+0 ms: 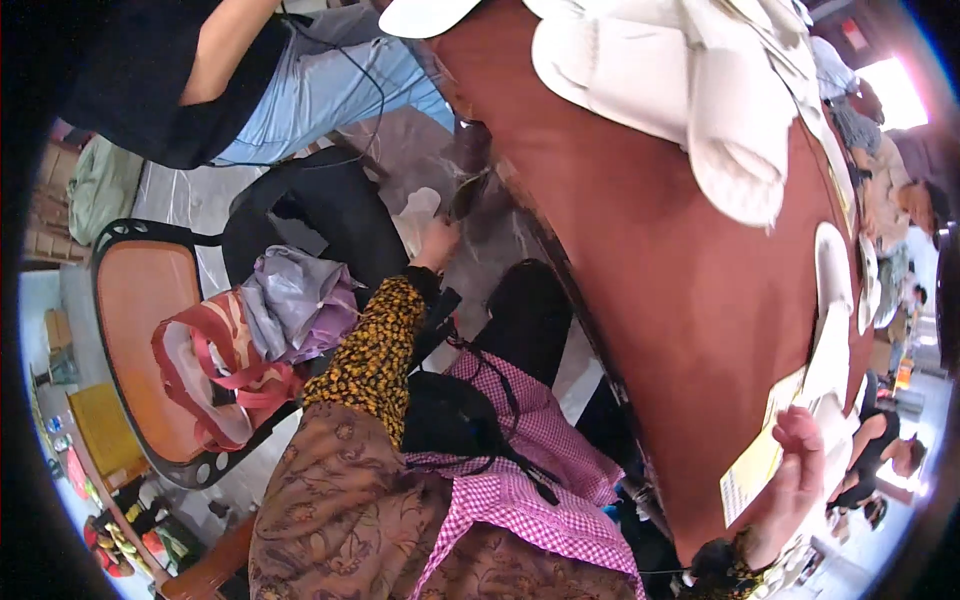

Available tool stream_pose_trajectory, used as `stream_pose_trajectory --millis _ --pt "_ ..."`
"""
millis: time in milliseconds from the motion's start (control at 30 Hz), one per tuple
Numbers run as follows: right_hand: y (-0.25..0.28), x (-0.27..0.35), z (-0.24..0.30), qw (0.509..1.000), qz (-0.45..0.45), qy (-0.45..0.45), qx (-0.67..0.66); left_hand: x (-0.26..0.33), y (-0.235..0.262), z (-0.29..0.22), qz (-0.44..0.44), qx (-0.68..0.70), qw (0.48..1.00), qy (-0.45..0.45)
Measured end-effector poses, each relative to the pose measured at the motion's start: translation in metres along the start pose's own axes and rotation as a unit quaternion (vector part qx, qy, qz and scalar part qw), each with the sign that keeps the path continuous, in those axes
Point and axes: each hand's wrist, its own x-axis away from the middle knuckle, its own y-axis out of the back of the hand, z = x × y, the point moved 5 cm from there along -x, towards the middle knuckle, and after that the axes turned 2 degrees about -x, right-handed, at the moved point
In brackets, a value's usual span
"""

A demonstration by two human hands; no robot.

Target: Applying size labels and sorting white slippers at a manufacturing table.

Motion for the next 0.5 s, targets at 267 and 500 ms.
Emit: stream_pose_trajectory --millis 267,500 --pt "-0.140 -0.041 0.015 0.895 0.350 0.178 0.212 -0.029 -0.066 0.028 -0.023 -0.114 0.990 -0.076" --pt "-0.174 -0.035 -0.001 0.788 0.365 0.283 0.406 -0.058 -0.065 0.115 -0.042 -0.053 0.991 0.116"
